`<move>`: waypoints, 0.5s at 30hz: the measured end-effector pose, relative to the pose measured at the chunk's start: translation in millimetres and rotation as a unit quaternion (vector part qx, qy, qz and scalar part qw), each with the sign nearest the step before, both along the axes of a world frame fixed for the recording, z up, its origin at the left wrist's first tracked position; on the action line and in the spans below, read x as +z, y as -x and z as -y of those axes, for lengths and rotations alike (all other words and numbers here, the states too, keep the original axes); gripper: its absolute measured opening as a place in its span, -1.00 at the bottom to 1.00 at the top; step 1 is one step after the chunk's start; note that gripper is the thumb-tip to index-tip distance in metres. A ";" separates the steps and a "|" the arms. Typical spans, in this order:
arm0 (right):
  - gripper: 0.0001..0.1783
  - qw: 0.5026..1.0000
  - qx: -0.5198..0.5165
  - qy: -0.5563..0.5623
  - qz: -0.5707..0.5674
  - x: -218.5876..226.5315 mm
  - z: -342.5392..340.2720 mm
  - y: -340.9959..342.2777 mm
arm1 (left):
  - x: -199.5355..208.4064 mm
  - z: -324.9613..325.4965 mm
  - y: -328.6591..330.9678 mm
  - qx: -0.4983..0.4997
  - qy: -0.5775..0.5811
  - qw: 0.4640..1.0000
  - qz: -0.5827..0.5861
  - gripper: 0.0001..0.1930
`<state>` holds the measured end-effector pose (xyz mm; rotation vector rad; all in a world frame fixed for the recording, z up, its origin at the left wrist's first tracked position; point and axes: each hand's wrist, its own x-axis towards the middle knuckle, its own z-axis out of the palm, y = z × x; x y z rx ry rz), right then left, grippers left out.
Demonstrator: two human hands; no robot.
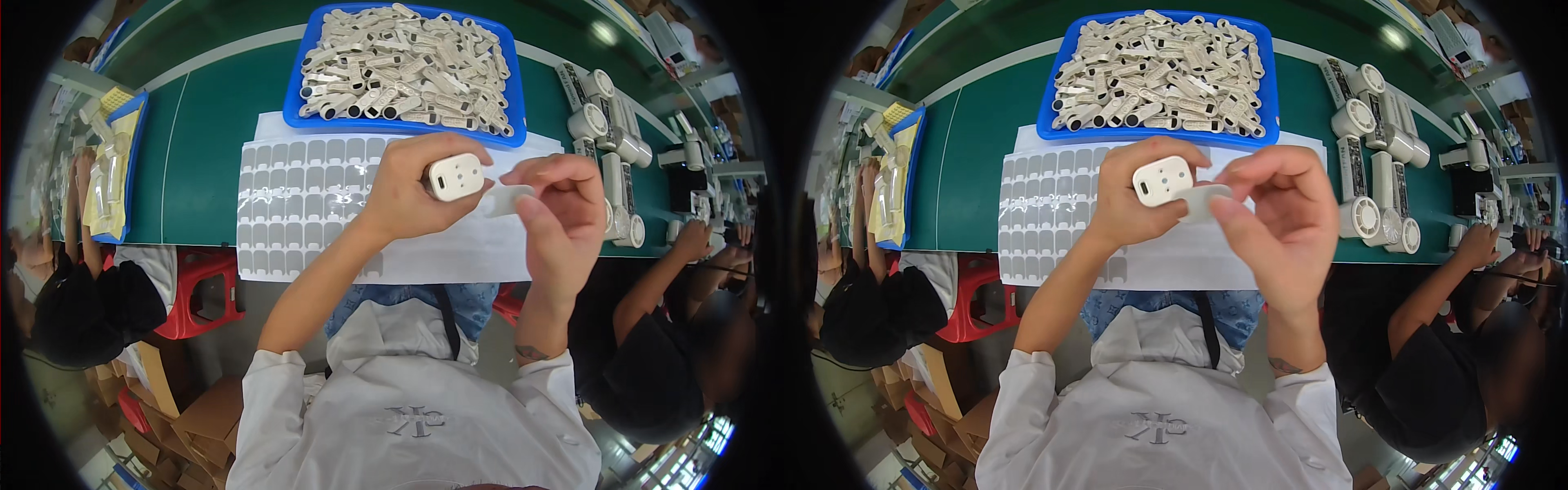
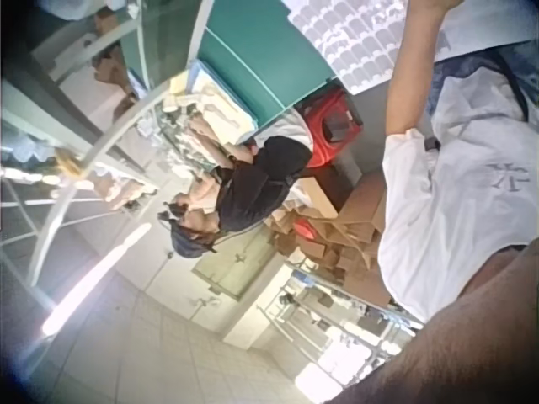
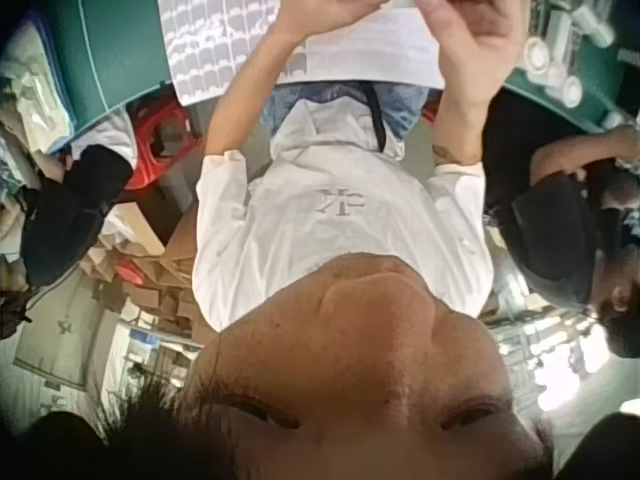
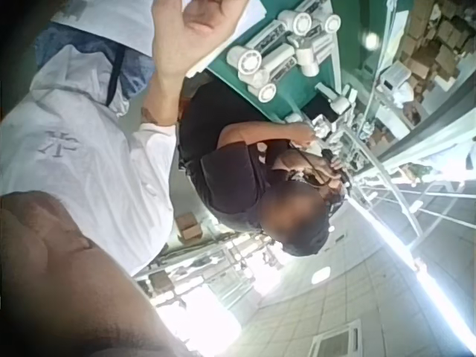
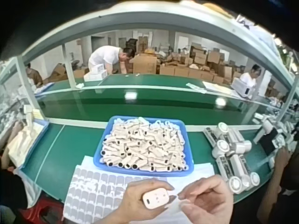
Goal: The person scoops small white plastic components from a large bag into a blue tray while sitting on the floor. They then move to a green assembly table and insert these components into cylindrical white devices, placing the finished units on the table.
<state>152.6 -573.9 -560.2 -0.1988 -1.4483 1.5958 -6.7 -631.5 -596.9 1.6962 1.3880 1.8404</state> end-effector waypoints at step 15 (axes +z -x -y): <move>-0.62 0.999 0.026 -0.035 0.031 -6.6 -0.2 20.5 | -12.0 -5.4 -5.0 0.064 -0.066 0.995 -0.043 -0.72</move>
